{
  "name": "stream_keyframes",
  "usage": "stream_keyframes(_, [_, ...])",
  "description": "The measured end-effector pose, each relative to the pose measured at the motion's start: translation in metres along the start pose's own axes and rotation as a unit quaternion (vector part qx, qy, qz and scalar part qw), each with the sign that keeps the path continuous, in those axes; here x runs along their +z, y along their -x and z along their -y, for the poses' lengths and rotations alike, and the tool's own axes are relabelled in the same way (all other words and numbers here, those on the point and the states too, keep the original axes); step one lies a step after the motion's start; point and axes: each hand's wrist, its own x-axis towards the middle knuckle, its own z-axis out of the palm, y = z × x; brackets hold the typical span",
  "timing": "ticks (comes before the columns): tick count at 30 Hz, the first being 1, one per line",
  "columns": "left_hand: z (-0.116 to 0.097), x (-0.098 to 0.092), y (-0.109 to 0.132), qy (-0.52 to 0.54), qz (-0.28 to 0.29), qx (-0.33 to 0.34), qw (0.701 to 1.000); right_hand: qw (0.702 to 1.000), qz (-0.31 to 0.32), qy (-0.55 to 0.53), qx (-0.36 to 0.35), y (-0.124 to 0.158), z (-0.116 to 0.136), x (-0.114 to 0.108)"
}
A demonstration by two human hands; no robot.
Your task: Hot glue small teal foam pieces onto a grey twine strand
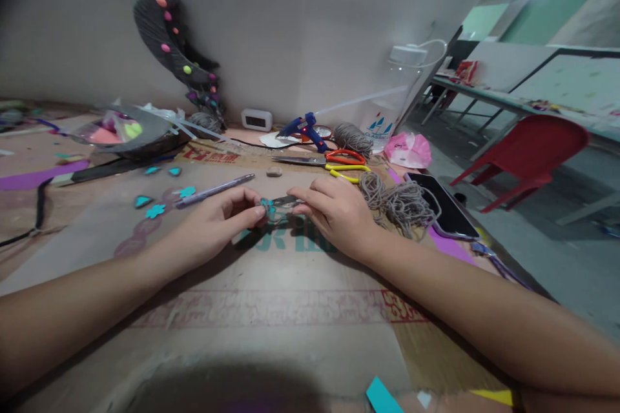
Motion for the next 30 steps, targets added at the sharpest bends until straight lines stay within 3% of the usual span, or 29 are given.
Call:
stream_keyframes(22, [-0.0021, -0.0008, 0.0007, -0.005, 0.011, 0.001, 1.0, 1.0, 0.01, -0.011, 0.005, -0.0009, 0.0006, 0.001])
stream_keyframes(30, [-0.0014, 0.0002, -0.0006, 0.01, 0.011, -0.005, 1.0, 0.999, -0.021, -0.036, 0.028, -0.0016, 0.0022, -0.0021])
